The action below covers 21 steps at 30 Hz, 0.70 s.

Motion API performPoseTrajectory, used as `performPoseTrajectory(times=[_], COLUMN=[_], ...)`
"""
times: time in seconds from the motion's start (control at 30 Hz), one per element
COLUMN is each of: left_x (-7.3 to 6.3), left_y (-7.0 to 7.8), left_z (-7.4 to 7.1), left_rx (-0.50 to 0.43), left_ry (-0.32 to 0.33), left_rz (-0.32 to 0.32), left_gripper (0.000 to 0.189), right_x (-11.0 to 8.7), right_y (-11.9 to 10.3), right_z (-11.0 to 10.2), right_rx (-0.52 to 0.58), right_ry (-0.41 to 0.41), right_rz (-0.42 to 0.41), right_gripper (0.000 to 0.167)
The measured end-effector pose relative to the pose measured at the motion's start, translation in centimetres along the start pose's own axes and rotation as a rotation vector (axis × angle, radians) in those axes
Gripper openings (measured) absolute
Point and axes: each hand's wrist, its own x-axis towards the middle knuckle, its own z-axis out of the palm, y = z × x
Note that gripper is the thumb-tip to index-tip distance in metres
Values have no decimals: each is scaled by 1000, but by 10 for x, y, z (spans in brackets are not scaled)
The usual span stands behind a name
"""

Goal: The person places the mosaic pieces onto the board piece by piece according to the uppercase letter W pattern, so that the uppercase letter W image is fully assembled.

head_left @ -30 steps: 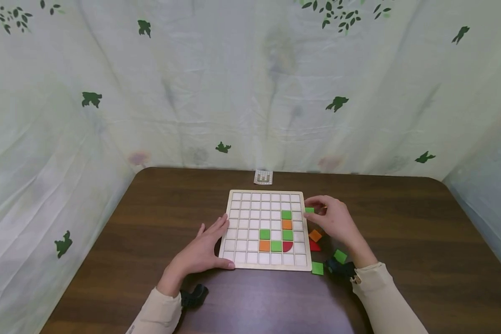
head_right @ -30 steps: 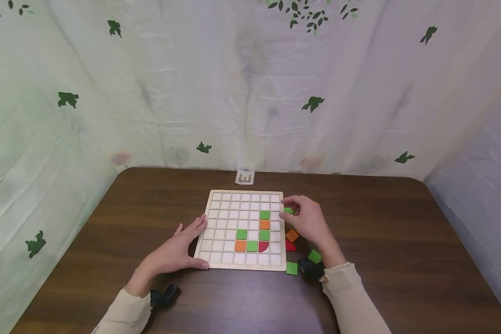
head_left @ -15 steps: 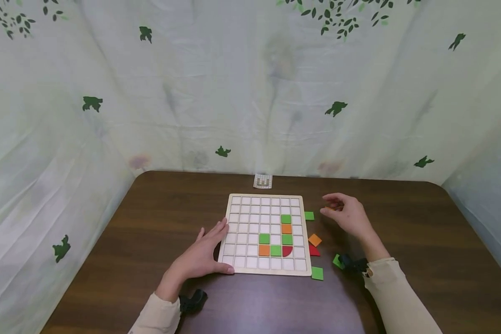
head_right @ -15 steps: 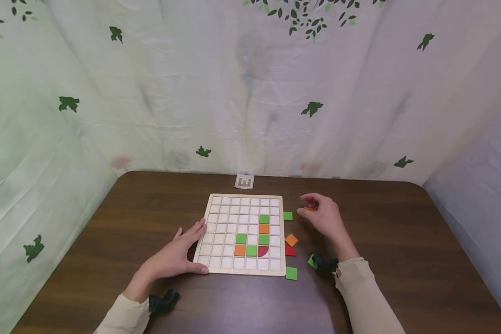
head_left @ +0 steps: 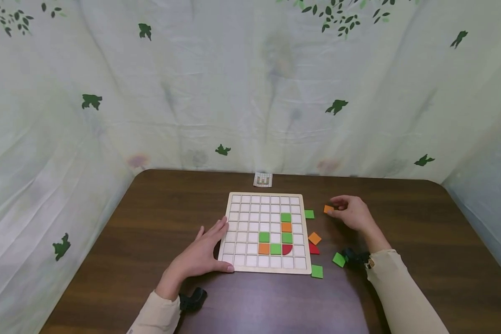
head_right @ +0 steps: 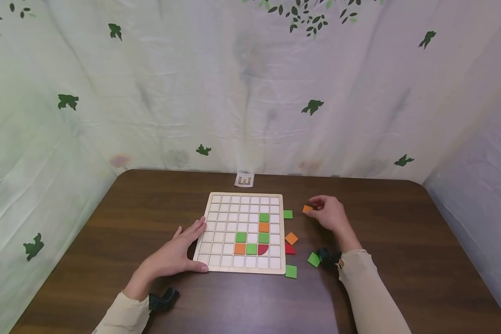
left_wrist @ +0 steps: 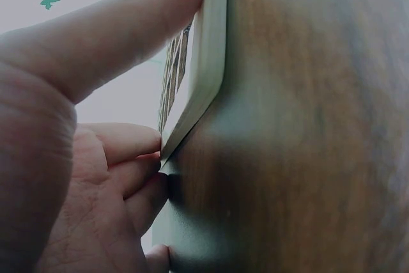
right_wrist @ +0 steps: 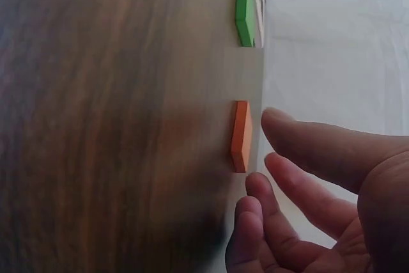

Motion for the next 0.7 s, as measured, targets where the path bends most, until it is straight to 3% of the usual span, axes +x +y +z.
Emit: performPoseTrajectory(times=[0.7], left_x=[1], left_y=[-2], left_z=[1], left_rx=[5], left_ry=[-3], left_rz=[-3], left_gripper=[116], right_x=[4], right_y=[6], right_z=[0], right_rx=[-65], right_ry=[-39], right_rz=[-27], right_gripper=[33])
